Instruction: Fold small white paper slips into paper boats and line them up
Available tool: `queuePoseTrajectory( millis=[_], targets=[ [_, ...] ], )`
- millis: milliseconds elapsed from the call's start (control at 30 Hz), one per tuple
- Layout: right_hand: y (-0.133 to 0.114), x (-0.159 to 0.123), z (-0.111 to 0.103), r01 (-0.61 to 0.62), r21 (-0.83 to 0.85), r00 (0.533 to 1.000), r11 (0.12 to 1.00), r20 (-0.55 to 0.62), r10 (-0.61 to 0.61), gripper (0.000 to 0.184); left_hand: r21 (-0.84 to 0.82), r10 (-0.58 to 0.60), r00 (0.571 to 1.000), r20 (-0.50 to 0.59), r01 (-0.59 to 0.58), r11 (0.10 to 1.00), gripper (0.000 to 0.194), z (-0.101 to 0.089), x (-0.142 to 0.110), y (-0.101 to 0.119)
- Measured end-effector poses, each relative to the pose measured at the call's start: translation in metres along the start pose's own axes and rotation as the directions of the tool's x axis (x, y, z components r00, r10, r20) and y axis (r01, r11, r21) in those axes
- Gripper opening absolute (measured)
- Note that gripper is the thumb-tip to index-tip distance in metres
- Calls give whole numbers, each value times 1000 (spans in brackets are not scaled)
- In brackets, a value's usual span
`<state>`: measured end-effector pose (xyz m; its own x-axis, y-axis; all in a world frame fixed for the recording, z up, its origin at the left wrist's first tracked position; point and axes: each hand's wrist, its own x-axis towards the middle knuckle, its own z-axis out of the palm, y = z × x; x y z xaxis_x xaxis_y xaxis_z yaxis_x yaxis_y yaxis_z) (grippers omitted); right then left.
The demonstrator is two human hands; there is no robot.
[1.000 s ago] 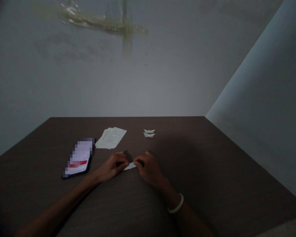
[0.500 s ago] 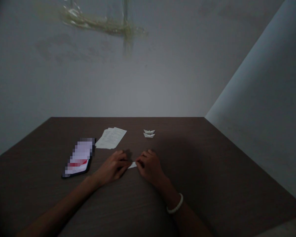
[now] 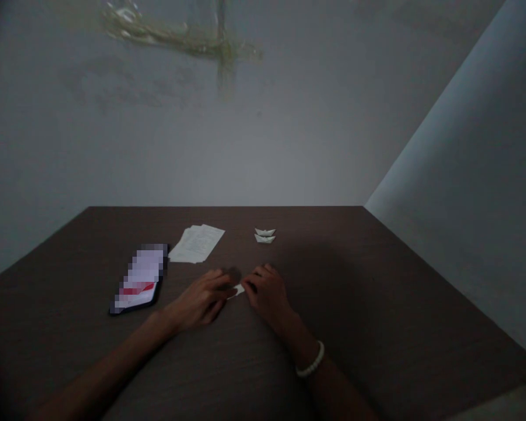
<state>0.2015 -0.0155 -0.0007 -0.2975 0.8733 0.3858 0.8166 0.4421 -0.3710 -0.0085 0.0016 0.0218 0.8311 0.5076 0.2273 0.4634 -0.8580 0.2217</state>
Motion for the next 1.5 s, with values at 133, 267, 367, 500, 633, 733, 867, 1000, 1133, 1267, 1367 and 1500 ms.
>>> queuePoseTrajectory(
  millis=[133,267,367,500,633,733,867,1000,1133,1267,1367,1500],
  targets=[
    [3,1,4,-66,8,996,998,-56,66,9,-38,60,998,-23,-61,997,33,1,1,3],
    [6,1,5,-100,54,991,993,-79,104,6,-16,75,997,-24,-75,997,30,3,1,4],
    [6,2,5,-125,90,986,988,-96,134,4,21,63,998,-17,-63,998,27,2,2,7],
    [5,3,4,-130,93,987,987,-85,138,5,38,43,999,-13,-43,998,25,2,3,12],
    [5,4,5,-179,84,979,980,-86,186,5,1,33,999,-24,-33,999,24,5,3,15],
    [5,5,6,-208,79,974,975,-78,214,5,-10,14,999,-38,-15,1000,23,6,3,14],
    [3,6,4,-221,70,972,973,-70,226,5,10,13,999,-47,-12,1000,23,6,3,16],
    [3,5,2,-234,72,967,970,-84,240,5,10,-3,999,-45,3,1000,23,5,4,17],
    [5,3,1,-227,59,968,972,-100,232,5,14,-4,999,-51,5,1000,22,6,4,16],
    [8,2,0,-235,54,964,971,-119,240,5,21,-2,998,-57,3,1000,21,6,4,16],
    [9,1,-1,-242,55,962,969,-116,247,6,17,0,998,-65,1,1000,22,6,4,17],
    [8,0,-2,-246,52,961,968,-119,250,6,7,-10,998,-68,10,1000,22,6,4,17]
  ],
)
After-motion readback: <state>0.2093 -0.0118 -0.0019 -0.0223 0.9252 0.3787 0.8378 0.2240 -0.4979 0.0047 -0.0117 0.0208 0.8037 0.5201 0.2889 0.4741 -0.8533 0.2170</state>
